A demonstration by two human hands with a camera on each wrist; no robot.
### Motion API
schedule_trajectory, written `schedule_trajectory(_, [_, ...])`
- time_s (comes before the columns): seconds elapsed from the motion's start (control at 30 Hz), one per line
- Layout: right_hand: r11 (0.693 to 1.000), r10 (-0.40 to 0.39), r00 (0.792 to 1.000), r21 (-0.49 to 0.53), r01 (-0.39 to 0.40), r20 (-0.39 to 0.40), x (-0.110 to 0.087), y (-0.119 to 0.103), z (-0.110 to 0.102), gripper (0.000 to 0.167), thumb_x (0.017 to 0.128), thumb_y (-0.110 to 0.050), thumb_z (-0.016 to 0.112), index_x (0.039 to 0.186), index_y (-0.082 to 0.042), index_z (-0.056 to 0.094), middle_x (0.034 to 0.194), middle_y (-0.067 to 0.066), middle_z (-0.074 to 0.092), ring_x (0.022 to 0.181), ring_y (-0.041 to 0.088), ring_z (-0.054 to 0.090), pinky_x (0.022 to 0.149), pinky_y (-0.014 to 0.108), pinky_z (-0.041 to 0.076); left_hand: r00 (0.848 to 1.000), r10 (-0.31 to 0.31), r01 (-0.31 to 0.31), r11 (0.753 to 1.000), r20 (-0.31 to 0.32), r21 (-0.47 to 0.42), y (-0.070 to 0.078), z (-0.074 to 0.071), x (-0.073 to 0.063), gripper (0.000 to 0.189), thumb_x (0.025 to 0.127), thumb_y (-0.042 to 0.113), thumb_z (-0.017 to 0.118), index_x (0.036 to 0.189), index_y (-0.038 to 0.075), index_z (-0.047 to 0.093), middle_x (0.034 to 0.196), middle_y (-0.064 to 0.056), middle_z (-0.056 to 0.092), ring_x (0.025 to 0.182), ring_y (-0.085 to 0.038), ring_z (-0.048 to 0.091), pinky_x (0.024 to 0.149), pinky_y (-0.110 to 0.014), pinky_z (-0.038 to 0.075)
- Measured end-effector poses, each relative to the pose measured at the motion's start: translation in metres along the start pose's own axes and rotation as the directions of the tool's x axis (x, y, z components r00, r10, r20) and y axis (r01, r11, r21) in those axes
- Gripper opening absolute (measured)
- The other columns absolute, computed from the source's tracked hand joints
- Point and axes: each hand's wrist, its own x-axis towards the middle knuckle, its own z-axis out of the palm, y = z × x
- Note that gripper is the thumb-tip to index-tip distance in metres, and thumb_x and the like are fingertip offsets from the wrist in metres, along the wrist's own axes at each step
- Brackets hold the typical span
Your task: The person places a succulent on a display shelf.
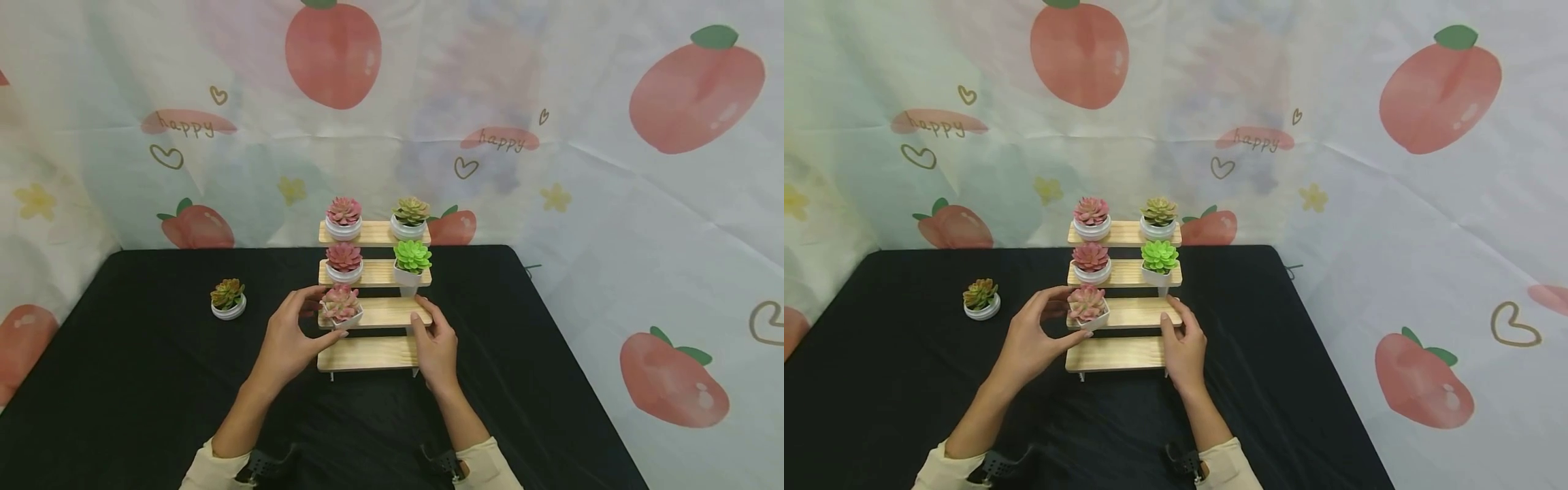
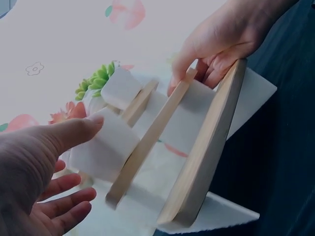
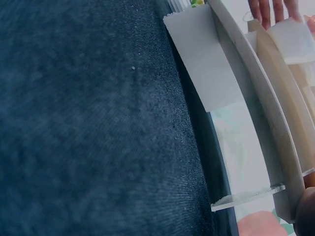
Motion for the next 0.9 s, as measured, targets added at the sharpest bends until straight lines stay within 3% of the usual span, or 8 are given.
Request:
schedule_trajectory(0.13, [1.0, 0.004, 1.0, -0.007, -0.004, 0.009, -0.004, -0.02, -0.002, 0.035, 0.104, -0.001, 0.06, 0.138, 0.005, 0.062, 0.143, 0.018, 0.058, 0.132, 0.025, 0.053, 0.098, 0.031, 0.049, 1.0, -0.006, 0.006, 1.0, 0.007, 0.017, -0.004, -0.007, -0.004, 0.072, 0.074, 0.013, 0.096, 0.136, 0.003, 0.059, 0.121, -0.012, 0.062, 0.107, -0.029, 0.063, 0.093, -0.048, 0.054])
schedule_trajectory(0.27, [1.0, 0.004, 1.0, -0.014, -0.004, 0.009, -0.005, -0.023, -0.004, 0.035, 0.103, -0.001, 0.061, 0.137, 0.005, 0.062, 0.143, 0.017, 0.059, 0.129, 0.023, 0.055, 0.093, 0.022, 0.048, 1.0, -0.018, 0.017, 0.999, 0.014, 0.037, -0.011, -0.014, -0.011, 0.069, 0.076, 0.012, 0.095, 0.135, 0.004, 0.06, 0.123, -0.012, 0.063, 0.108, -0.028, 0.064, 0.094, -0.047, 0.054])
schedule_trajectory(0.47, [1.0, -0.01, 1.0, -0.011, 0.01, 0.001, -0.006, -0.02, -0.002, 0.035, 0.103, -0.001, 0.062, 0.137, 0.004, 0.063, 0.142, 0.017, 0.06, 0.1, 0.022, 0.057, 0.072, 0.018, 0.045, 1.0, -0.02, 0.021, 0.996, -0.007, 0.086, -0.029, -0.026, -0.022, 0.062, 0.078, 0.009, 0.093, 0.131, 0.003, 0.062, 0.122, -0.012, 0.064, 0.105, -0.029, 0.065, 0.091, -0.05, 0.055])
schedule_trajectory(0.67, [1.0, -0.017, 1.0, -0.007, 0.017, 0.001, -0.007, -0.022, -0.001, 0.035, 0.103, -0.001, 0.061, 0.137, 0.005, 0.063, 0.143, 0.02, 0.058, 0.123, 0.024, 0.056, 0.089, 0.02, 0.047, 0.998, -0.029, 0.038, 0.987, -0.059, 0.158, -0.045, -0.044, -0.032, 0.058, 0.078, 0.004, 0.091, 0.129, 0.0, 0.063, 0.121, -0.016, 0.064, 0.102, -0.033, 0.066, 0.088, -0.053, 0.055])
schedule_trajectory(0.8, [1.0, -0.007, 1.0, 0.002, 0.007, 0.001, -0.006, -0.018, -0.001, 0.035, 0.103, 0.0, 0.061, 0.138, 0.005, 0.062, 0.144, 0.02, 0.057, 0.13, 0.026, 0.053, 0.095, 0.022, 0.046, 0.992, -0.071, 0.091, 0.974, -0.104, 0.207, -0.054, -0.056, -0.04, 0.053, 0.081, 0.004, 0.089, 0.128, -0.001, 0.063, 0.12, -0.018, 0.065, 0.101, -0.035, 0.066, 0.087, -0.054, 0.054])
schedule_trajectory(0.9, [1.0, -0.011, 1.0, 0.003, 0.011, -0.001, -0.002, -0.003, -0.001, 0.035, 0.104, -0.005, 0.062, 0.139, 0.0, 0.063, 0.144, 0.013, 0.058, 0.131, 0.022, 0.053, 0.096, 0.022, 0.046, 0.984, -0.107, 0.136, 0.966, -0.139, 0.222, -0.06, -0.065, -0.048, 0.05, 0.084, 0.005, 0.087, 0.127, -0.002, 0.062, 0.119, -0.019, 0.064, 0.101, -0.035, 0.066, 0.087, -0.053, 0.054])
